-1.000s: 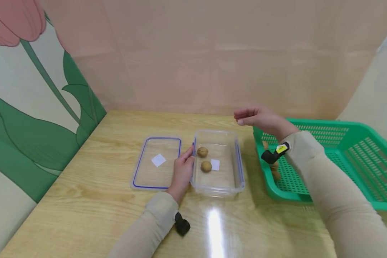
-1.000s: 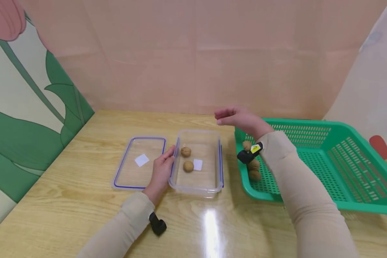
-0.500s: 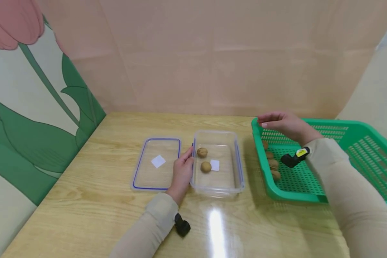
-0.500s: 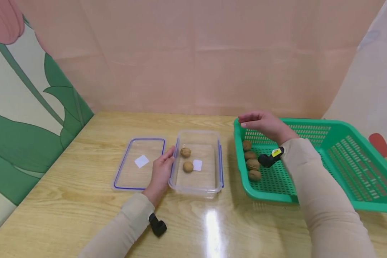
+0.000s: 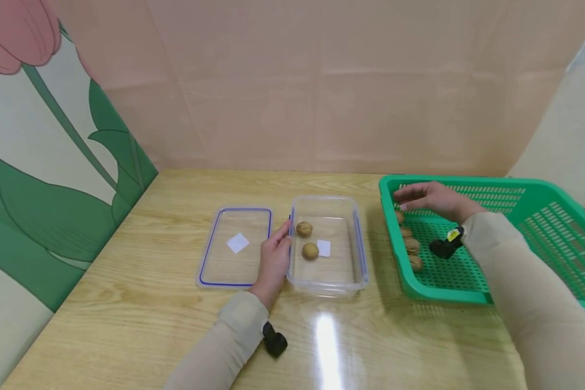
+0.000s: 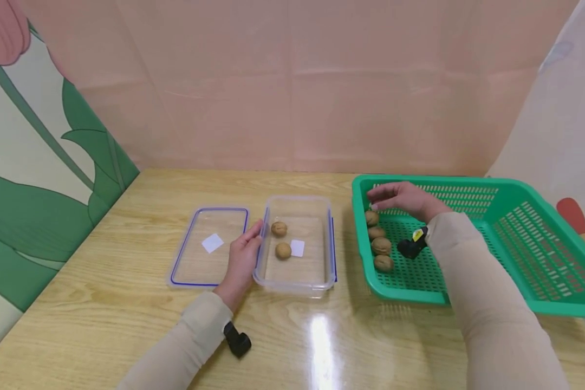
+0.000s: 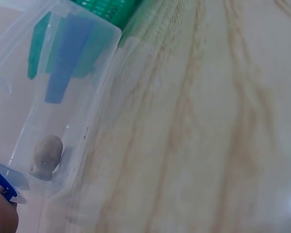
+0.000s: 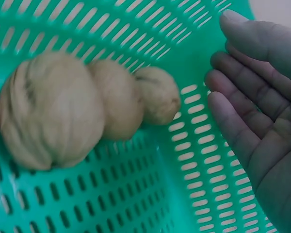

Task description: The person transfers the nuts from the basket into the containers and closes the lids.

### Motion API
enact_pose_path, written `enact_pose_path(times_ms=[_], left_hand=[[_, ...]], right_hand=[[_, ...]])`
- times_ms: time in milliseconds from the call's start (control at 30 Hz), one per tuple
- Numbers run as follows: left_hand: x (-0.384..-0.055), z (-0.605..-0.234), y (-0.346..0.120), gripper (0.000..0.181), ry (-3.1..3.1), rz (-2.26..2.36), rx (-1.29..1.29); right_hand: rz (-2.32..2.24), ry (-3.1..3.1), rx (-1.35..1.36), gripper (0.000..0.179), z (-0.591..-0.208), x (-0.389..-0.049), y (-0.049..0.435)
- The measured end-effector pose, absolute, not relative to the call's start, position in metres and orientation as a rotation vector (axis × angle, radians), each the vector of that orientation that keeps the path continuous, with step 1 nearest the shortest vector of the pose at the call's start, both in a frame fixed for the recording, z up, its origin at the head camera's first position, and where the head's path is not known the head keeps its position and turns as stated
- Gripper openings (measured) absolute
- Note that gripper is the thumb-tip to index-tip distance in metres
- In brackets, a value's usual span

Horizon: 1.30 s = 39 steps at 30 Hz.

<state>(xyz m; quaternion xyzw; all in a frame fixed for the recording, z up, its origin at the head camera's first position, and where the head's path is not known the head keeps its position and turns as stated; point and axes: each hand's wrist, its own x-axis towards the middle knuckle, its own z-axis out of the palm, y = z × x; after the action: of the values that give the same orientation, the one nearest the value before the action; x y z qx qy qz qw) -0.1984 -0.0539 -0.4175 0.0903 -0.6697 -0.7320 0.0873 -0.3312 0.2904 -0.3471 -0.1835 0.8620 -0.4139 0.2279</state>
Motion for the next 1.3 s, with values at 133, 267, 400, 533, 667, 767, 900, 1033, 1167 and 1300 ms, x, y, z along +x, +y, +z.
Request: enact_pose_path(times_ms=[133,267,400,533,667,767,900,1033,1167,1300], left_hand=[[-0.199,-0.416,-0.055,0.04,-2.004,-2.179,0.263],[-0.198,-0.416,-0.055,0.039,-2.016,-2.175,0.262],[-0.197,-0.414,-0.054,0.039,-2.005,-2.172,0.254],[-0.197,-0.414,-0.054,0.039,-1.993,-2.159,0.243],[-0.197,-0.414,-0.054,0.039,-2.001,-2.161,0.255],[-0.197,-0.416,-0.054,0.039,-2.002,-2.162,0.255],[-0.196,-0.416,-0.053,0.039,-1.988,-2.157,0.238],[-0.196,-0.414,-0.054,0.039,-1.993,-2.155,0.239],[-0.196,-0.415,-0.054,0.039,-2.01,-2.153,0.255],[-0.196,-0.417,-0.054,0.039,-2.02,-2.155,0.256]], right_hand=[[-1.118,2.367,-0.496,0.058,-0.352,-0.334,0.291],[-1.069,2.377,-0.506,0.054,-0.359,-0.337,0.293],[-1.019,2.395,-0.527,0.053,-0.363,-0.339,0.294],[-0.977,2.414,-0.523,0.059,-0.365,-0.339,0.293],[-0.915,2.424,-0.532,0.064,-0.37,-0.338,0.291],[-0.898,2.435,-0.537,0.063,-0.374,-0.338,0.291],[-0.888,2.451,-0.545,0.061,-0.376,-0.338,0.29],[-0.878,2.451,-0.536,0.06,-0.376,-0.338,0.286],[-0.89,2.446,-0.517,0.06,-0.376,-0.338,0.284],[-0.852,2.472,-0.524,0.061,-0.375,-0.337,0.284]])
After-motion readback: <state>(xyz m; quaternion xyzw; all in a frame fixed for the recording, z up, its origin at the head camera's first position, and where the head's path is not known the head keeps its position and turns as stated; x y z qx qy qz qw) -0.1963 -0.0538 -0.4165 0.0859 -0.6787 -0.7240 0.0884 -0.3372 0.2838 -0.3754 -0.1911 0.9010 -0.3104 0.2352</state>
